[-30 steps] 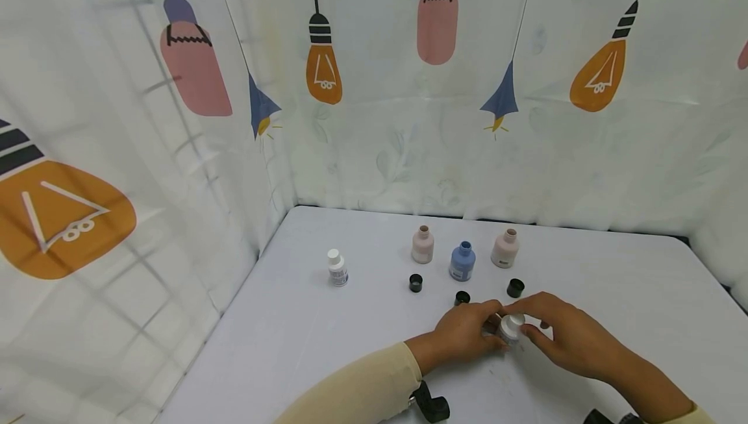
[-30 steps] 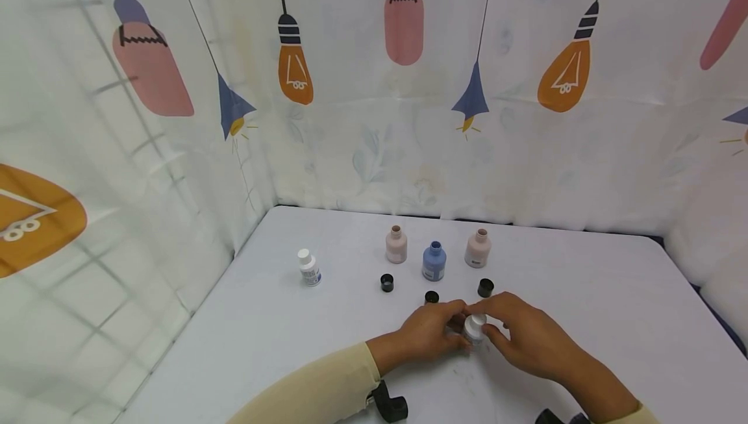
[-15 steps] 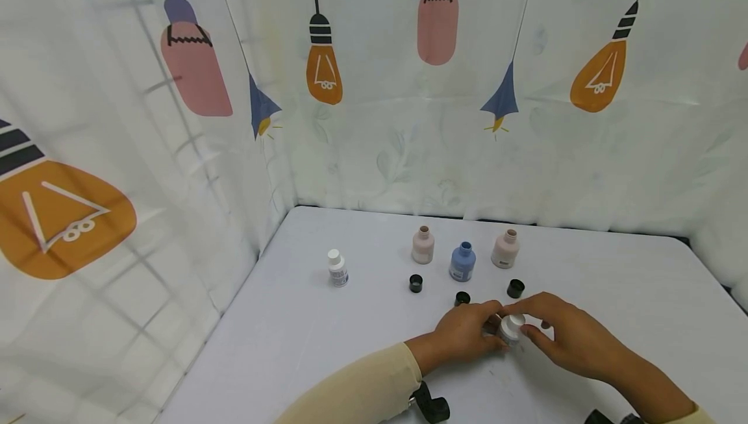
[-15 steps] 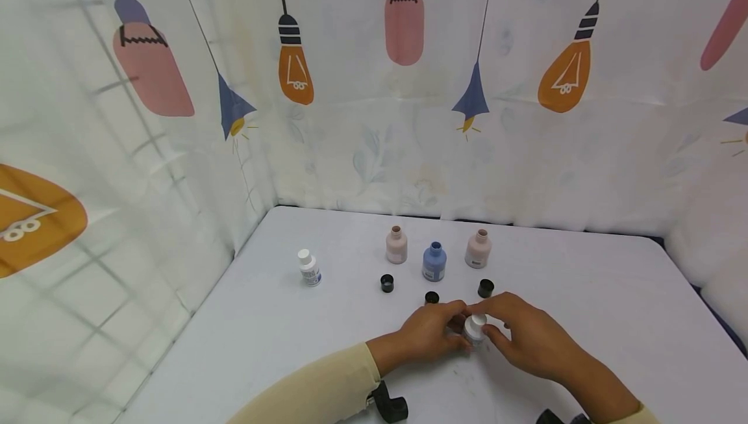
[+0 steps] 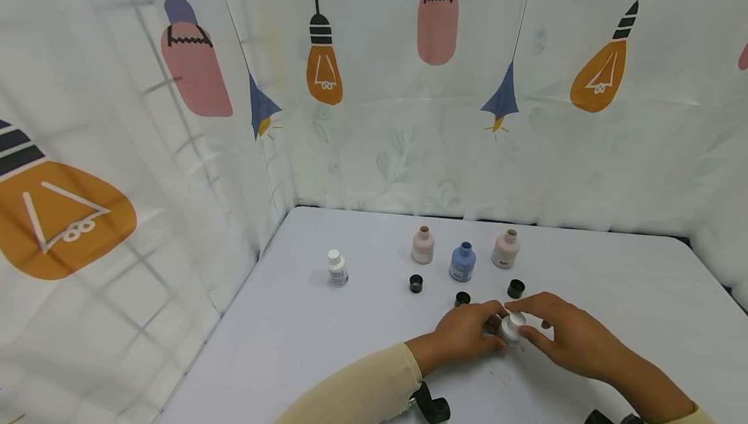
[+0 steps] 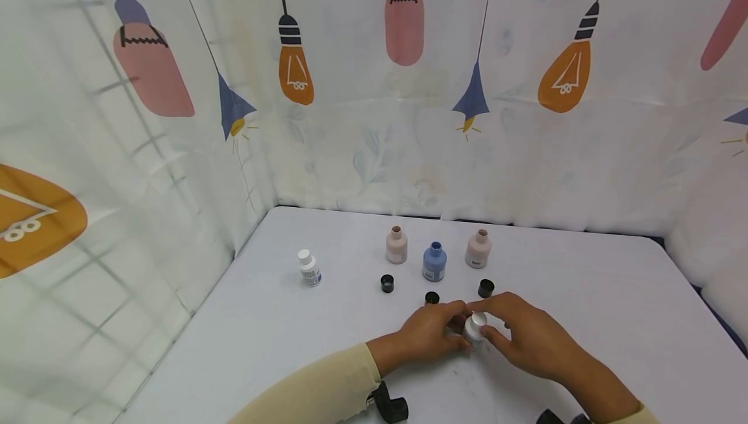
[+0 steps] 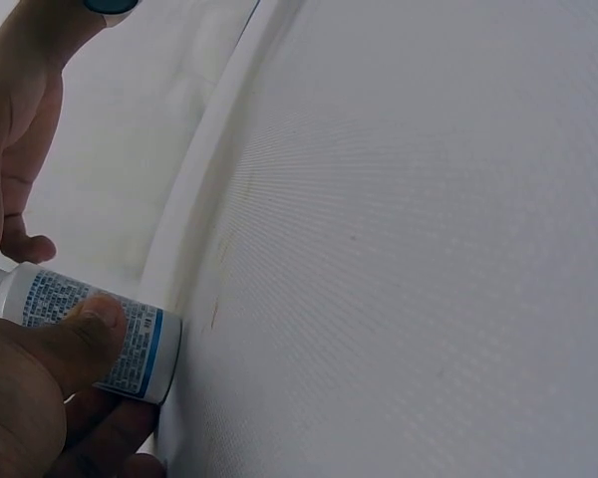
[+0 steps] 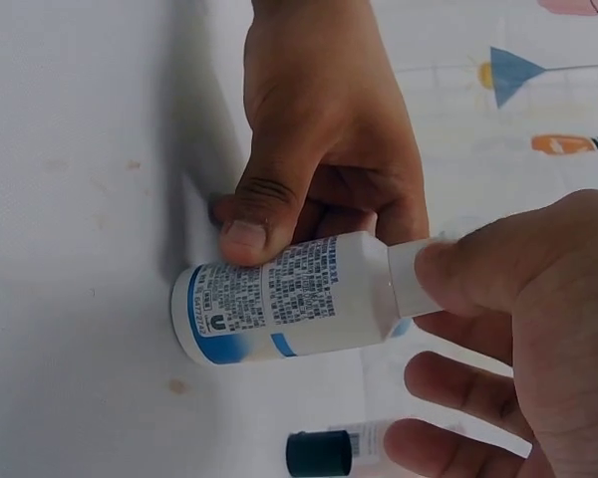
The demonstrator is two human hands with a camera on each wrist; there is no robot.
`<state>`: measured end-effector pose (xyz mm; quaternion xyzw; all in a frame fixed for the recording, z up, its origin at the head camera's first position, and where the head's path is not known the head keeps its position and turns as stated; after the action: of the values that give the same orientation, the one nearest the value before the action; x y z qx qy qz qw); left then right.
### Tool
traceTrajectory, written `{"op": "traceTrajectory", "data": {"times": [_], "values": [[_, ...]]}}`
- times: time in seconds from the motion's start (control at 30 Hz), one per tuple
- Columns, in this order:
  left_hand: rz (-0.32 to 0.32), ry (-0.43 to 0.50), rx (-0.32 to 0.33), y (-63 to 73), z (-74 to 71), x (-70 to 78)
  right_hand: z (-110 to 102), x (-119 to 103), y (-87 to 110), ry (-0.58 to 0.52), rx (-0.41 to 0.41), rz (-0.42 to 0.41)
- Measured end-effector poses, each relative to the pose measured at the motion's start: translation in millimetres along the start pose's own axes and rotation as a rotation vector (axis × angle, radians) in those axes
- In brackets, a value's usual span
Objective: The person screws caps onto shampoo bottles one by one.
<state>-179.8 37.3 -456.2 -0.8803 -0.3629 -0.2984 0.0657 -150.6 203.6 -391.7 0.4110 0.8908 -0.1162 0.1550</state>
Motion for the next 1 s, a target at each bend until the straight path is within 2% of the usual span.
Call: {"op": "traceTrajectory", "data": {"times": [0.13, 0.43, 0.63, 0.87, 1.0], "values": [[0.005, 0.001, 0.004, -0.1, -0.3, 0.8, 0.2, -1.0, 1.1, 0.01, 0.011, -0.048], [-0.002, 0.007, 0.004, -1.1, -0.4, 1.4, -0.2, -0.2, 1.9, 0.054, 0.019, 0.013], [0.001, 0.006, 0.006, 0.3, 0.0, 1.6, 2.2, -0.7, 3.2, 0.025, 0.043, -0.007], [0.009, 0.02, 0.003, 2.3, -0.7, 2.0, 3.6, 0.4, 3.1, 0.0, -0.03, 0.102], [0.007, 0.024, 0.013, 5.2, -3.3, 1.6, 3.3, 0.7, 4.5, 0.01, -0.013, 0.085]]}}
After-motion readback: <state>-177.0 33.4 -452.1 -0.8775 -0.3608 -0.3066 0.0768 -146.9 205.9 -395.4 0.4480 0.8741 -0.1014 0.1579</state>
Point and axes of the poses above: each hand's wrist, its own y-axis away from the middle knuckle, its own z-axis out of the palm, x = y × z, the point moved 5 cm from there along -y, towards the middle knuckle, and after that the axes turned 15 degrees about -x, right-handed, at the moved point
